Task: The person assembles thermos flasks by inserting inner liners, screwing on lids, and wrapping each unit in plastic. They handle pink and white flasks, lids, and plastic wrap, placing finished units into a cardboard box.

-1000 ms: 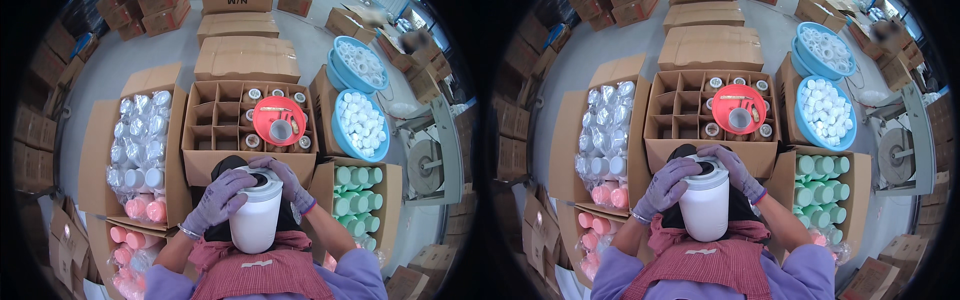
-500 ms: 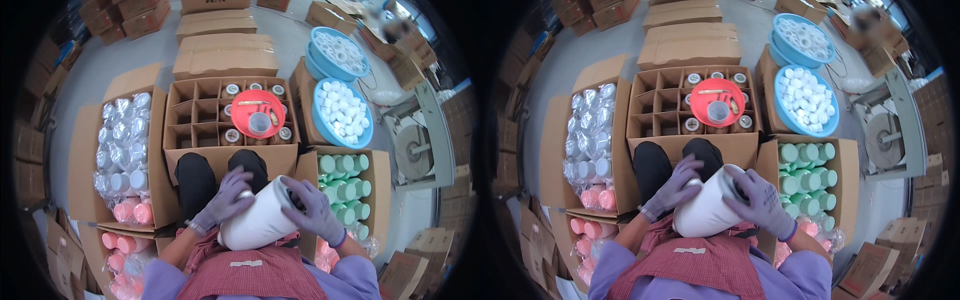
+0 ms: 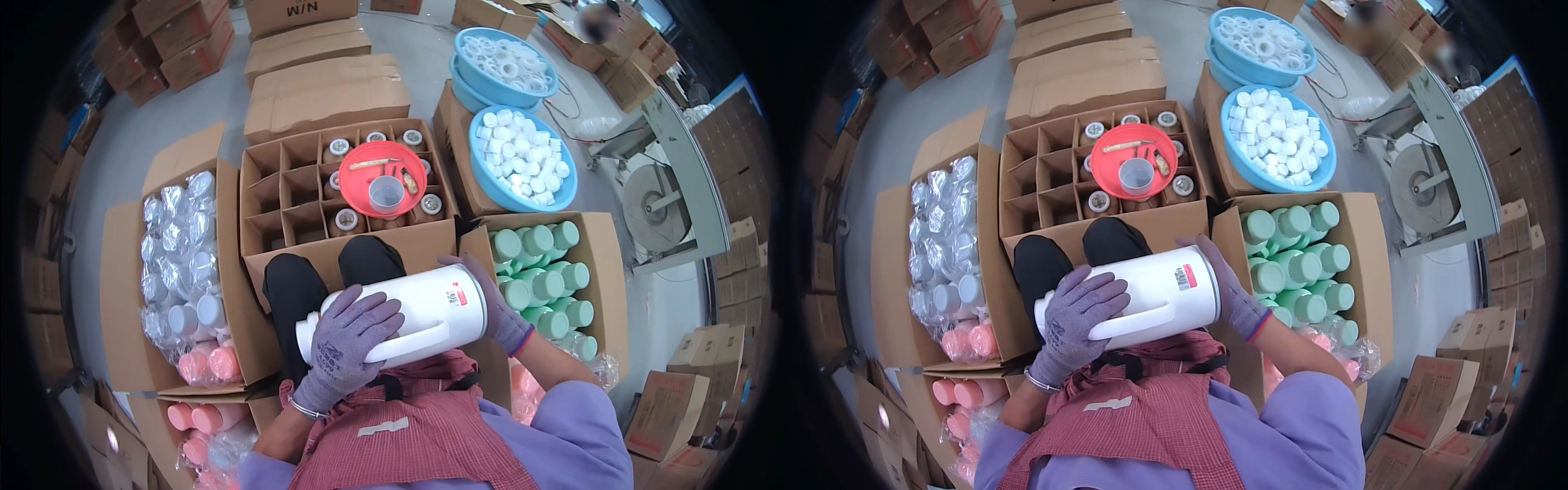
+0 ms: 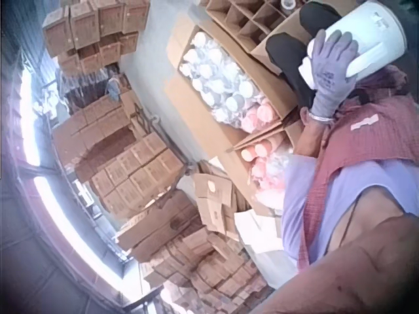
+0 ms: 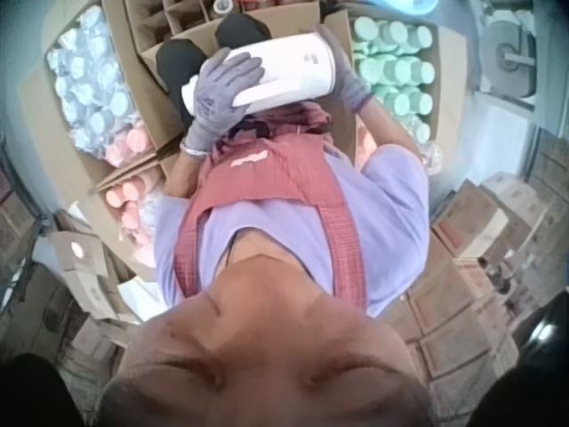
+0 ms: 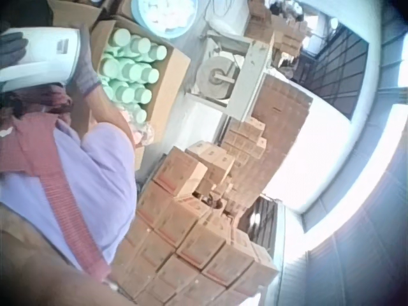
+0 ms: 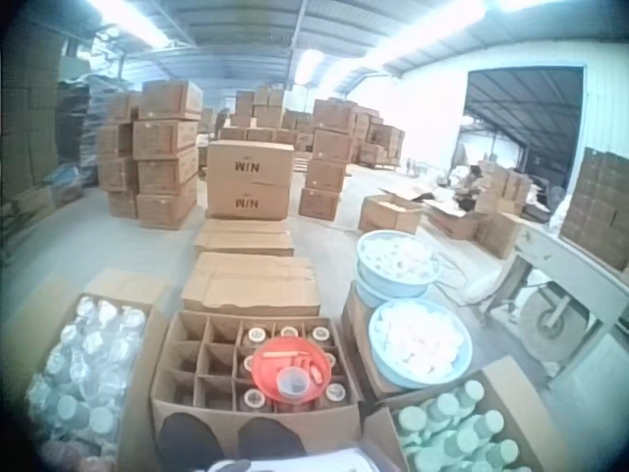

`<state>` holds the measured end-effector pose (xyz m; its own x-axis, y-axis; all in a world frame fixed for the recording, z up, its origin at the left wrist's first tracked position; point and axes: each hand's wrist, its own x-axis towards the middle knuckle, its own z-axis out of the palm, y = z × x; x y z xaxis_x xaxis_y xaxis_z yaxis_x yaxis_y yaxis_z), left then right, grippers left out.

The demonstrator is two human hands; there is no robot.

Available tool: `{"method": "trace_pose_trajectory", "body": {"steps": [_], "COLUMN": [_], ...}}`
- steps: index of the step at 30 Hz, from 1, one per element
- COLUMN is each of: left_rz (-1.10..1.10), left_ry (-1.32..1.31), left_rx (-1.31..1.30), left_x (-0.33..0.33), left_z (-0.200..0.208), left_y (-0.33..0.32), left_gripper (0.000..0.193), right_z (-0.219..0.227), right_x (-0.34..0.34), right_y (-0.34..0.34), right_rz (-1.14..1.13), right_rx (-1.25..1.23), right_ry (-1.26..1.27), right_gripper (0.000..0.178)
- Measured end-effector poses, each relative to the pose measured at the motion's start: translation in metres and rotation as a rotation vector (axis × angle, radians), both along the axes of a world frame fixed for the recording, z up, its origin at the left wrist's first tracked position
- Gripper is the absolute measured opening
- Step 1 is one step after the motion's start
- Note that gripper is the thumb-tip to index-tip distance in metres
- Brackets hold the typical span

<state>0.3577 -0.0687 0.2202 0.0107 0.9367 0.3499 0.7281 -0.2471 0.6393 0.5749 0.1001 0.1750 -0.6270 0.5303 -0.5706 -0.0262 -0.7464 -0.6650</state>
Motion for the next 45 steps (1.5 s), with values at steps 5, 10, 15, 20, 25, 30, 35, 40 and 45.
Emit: {"method": "trace_pose_trajectory", "body": {"steps": [5, 10, 15, 20, 25, 30, 35, 40, 45], "left_rz": [0.262, -0.004, 0.383, 0.37, -0.045, -0.185, -0.2, 0.097, 0.152], "left_ry": [-0.939, 0.16, -1.102, -0.716, -0.159, 0.687, 0.668, -0.027, 0.003], "left_rx": [-0.643, 0.173, -0.369, -0.229, -0.26, -0.663, -0.949, -1.305, -0.841], "left_x": [-0.026, -0.01, -0.016, -0.031, -0.074, -0.069, -0.084, -0.11, -0.096], "left_z": [-0.009, 0.014, -0.049, -0.043, 0.06, 0.077, 0.063, 0.049, 0.057], "left_y": [0.008, 0.029, -0.012, -0.024, 0.025, 0.05, 0.043, 0.03, 0.022], "left_gripper": [0.033, 0.036, 0.03, 0.034, 0.018, 0.026, 0.033, 0.035, 0.024], "right_z": [0.014, 0.008, 0.049, 0.019, 0.005, 0.011, 0.003, 0.002, -0.001], "right_x": [-0.008, -0.008, -0.017, -0.04, -0.082, -0.118, -0.141, -0.158, -0.147], "right_y": [0.004, 0.022, 0.044, 0.021, -0.007, -0.02, -0.05, -0.072, -0.028], "right_rz": [0.158, 0.019, 0.437, 0.349, 0.428, 0.512, 0.324, 0.255, 0.349], "right_rx": [0.934, 0.174, 0.607, 0.381, 0.387, 0.793, 1.326, 1.746, 1.658], "right_ry": [-0.128, 0.051, -0.016, 0.241, 0.368, 0.264, 0.168, 0.038, 0.08], "right_gripper": [0.052, 0.053, 0.055, 0.052, 0.051, 0.04, 0.029, 0.025, 0.017]}}
